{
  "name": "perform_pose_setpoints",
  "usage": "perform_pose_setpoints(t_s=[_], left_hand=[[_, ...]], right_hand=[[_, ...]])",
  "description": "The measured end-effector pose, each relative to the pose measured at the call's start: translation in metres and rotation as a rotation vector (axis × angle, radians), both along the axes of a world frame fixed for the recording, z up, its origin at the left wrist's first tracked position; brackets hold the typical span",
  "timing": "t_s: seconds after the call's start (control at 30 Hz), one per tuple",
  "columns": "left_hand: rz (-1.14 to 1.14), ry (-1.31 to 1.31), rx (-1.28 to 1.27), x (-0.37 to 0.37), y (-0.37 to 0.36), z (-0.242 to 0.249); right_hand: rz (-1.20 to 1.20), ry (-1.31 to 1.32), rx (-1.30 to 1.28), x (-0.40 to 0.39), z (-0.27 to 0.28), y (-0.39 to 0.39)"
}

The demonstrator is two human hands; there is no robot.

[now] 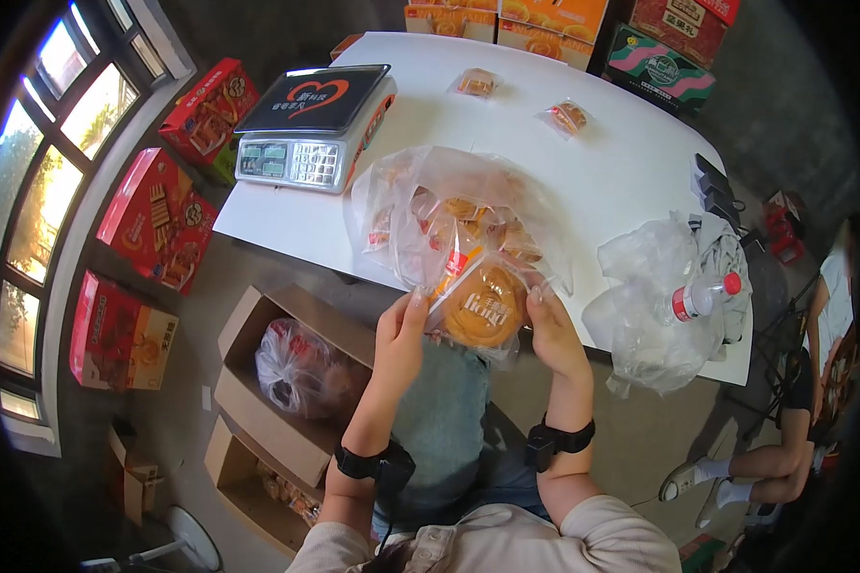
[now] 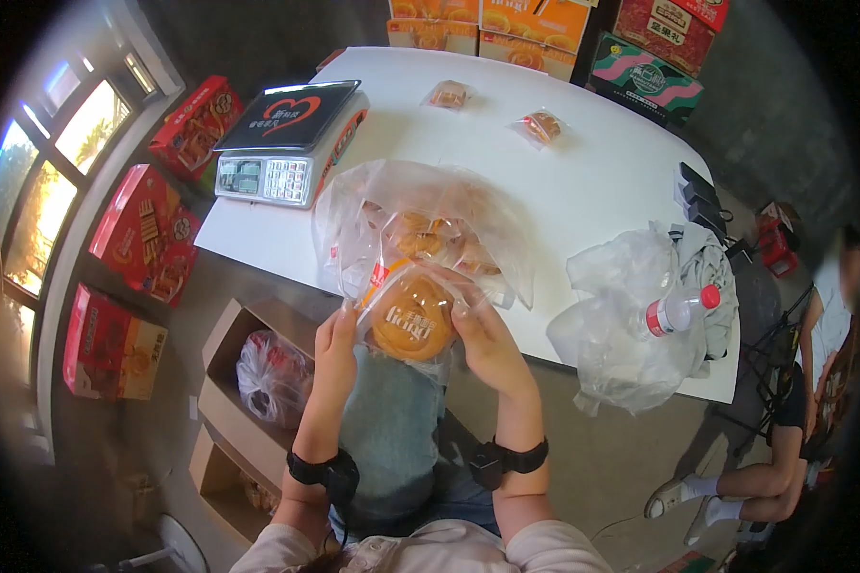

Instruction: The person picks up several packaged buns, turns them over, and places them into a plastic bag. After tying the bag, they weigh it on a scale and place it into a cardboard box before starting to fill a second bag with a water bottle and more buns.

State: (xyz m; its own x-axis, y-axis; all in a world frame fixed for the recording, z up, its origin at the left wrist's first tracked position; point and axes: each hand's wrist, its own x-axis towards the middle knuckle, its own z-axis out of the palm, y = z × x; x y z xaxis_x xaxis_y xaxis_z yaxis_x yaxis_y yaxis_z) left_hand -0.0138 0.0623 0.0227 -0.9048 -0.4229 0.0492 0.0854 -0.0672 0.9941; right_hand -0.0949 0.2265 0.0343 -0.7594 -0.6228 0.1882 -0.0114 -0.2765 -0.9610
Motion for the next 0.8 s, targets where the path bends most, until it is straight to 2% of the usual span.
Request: perform_pose_setpoints(t_s=[0.03,0.43,0.53,0.57,0.63,0.67,0.7,0.73,0.77,0.8], left_hand=[[0.002,-0.001,0.001,0.0,0.001,0.001],[-0.041,0.025,0.116,-0.002,-0.002,-0.008],[-0.042,0.019,0.122,-0.004,-0.001,-0.008],[-0.039,-0.016,0.19,-0.007,0.0,-0.007],[-0.033,-0.051,0.26,-0.011,-0.003,-0.011],[-0.128,-0.032,0.252,-0.014,-0.01,-0.022],[-0.224,-0.013,0.243,-0.016,-0.014,-0.026],[-0.222,-0.014,0.243,-0.018,-0.015,-0.029],[-0.233,0.021,0.277,-0.018,-0.016,-0.031],[-0.244,0.056,0.31,-0.018,-0.017,-0.032]], right_hand=[[0.009,-0.063,0.007,-0.001,-0.002,0.0],[-0.042,-0.075,-0.066,0.002,0.004,-0.006],[-0.062,-0.122,-0.013,0.002,0.004,-0.002],[-0.061,-0.123,-0.013,0.003,0.002,-0.003],[-0.18,-0.003,-0.056,0.003,-0.003,-0.003],[-0.177,-0.003,-0.055,0.005,-0.003,-0.004],[-0.273,0.206,-0.029,0.008,-0.003,-0.006],[-0.367,0.416,-0.002,0.009,-0.003,-0.007],[-0.365,0.414,-0.002,0.006,-0.003,-0.005],[-0.514,0.832,0.125,-0.001,-0.004,-0.001]])
